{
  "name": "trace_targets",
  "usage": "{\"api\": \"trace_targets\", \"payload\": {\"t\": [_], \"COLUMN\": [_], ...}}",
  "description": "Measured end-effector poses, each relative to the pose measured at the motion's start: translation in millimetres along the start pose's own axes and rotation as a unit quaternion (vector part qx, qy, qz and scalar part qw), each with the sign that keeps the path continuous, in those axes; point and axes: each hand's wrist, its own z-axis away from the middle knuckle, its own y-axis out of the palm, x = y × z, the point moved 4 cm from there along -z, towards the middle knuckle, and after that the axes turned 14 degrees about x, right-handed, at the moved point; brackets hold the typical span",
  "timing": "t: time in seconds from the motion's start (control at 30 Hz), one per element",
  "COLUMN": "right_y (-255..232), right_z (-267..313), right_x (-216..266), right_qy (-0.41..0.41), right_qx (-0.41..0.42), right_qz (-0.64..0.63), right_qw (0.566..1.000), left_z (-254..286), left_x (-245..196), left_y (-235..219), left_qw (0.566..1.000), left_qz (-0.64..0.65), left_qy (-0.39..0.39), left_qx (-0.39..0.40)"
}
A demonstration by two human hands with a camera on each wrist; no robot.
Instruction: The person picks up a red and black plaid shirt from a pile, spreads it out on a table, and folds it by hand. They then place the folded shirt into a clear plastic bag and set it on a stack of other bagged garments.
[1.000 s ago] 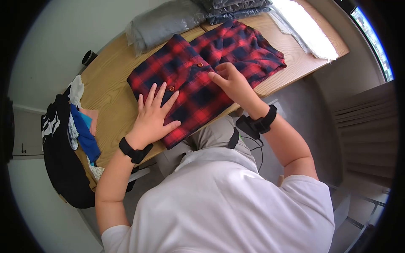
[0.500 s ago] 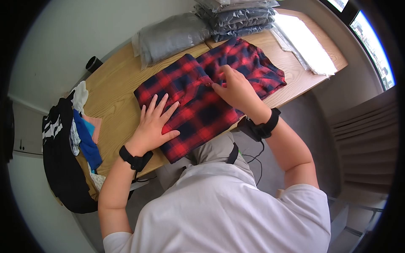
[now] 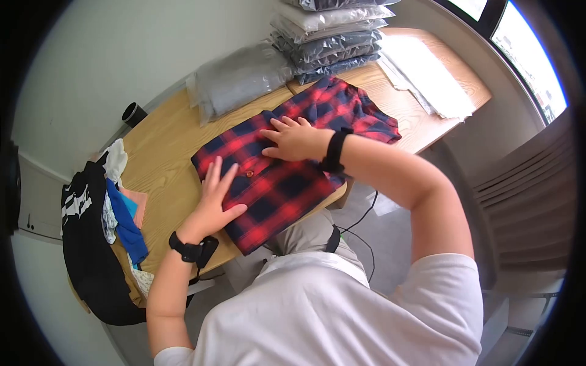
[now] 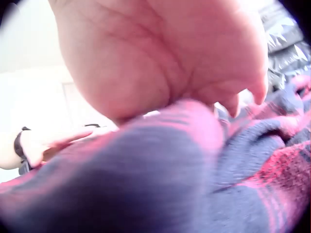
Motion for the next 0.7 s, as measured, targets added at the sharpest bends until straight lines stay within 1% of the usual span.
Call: {"api": "trace_targets", "payload": {"t": [0.03,0.07,0.1,0.13,0.17,0.2,0.23,0.27,0.3,0.33,0.37,0.4,0.43,0.47,0.5,0.53,0.57,0.6,0.63,0.67,0.7], "right_y": [-3,-3,8,20,36,50,61,71,74,74,74,73,71,70,70,71,72,73,74,76,80], "right_z": [17,46,63,78,85,86,82,74,68,67,66,66,67,69,71,70,66,63,63,61,58], "right_x": [10,24,30,35,37,36,34,30,26,27,28,30,31,32,35,40,48,56,67,76,84], "right_qy": [0.010,-0.018,-0.027,-0.037,-0.035,-0.036,-0.046,-0.044,-0.053,-0.062,-0.049,-0.052,-0.059,-0.067,-0.087,-0.087,-0.144,-0.201,-0.241,-0.267,-0.281], "right_qx": [-0.079,-0.159,-0.189,-0.219,-0.225,-0.231,-0.255,-0.254,-0.294,-0.334,-0.351,-0.350,-0.350,-0.352,-0.349,-0.349,-0.326,-0.300,-0.270,-0.236,-0.224], "right_qz": [0.015,0.002,-0.025,-0.053,-0.064,-0.076,-0.083,-0.091,-0.098,-0.105,-0.103,-0.107,-0.123,-0.138,-0.145,-0.147,-0.207,-0.266,-0.320,-0.353,-0.372], "right_qw": [0.997,0.987,0.981,0.974,0.972,0.969,0.962,0.962,0.949,0.935,0.929,0.929,0.927,0.923,0.922,0.921,0.911,0.894,0.876,0.865,0.856], "left_z": [8,19,29,42,49,54,54,51,46,42,35,29,27,29,34,41,50,59,66,71,74], "left_x": [7,14,33,43,37,29,29,29,27,24,17,11,10,2,-9,-16,-19,-25,-32,-39,-48], "left_y": [-2,-5,11,20,24,27,30,33,34,35,35,33,32,30,20,10,2,-9,-19,-27,-34], "left_qw": [0.990,0.977,0.906,0.864,0.803,0.729,0.729,0.735,0.741,0.741,0.712,0.680,0.682,0.685,0.663,0.640,0.634,0.621,0.622,0.623,0.623], "left_qz": [0.102,0.158,0.383,0.451,0.557,0.654,0.653,0.652,0.650,0.649,0.691,0.728,0.726,0.723,0.741,0.758,0.758,0.768,0.766,0.765,0.763], "left_qy": [0.036,-0.006,-0.049,-0.135,-0.155,-0.176,-0.181,-0.170,-0.158,-0.162,-0.118,-0.072,-0.053,-0.057,-0.047,-0.036,-0.046,-0.043,-0.033,-0.022,-0.009], "left_qx": [-0.092,-0.145,-0.175,-0.182,-0.143,-0.102,-0.097,-0.076,-0.055,-0.051,-0.050,-0.051,-0.069,-0.070,-0.097,-0.122,-0.149,-0.151,-0.157,-0.162,-0.170]}}
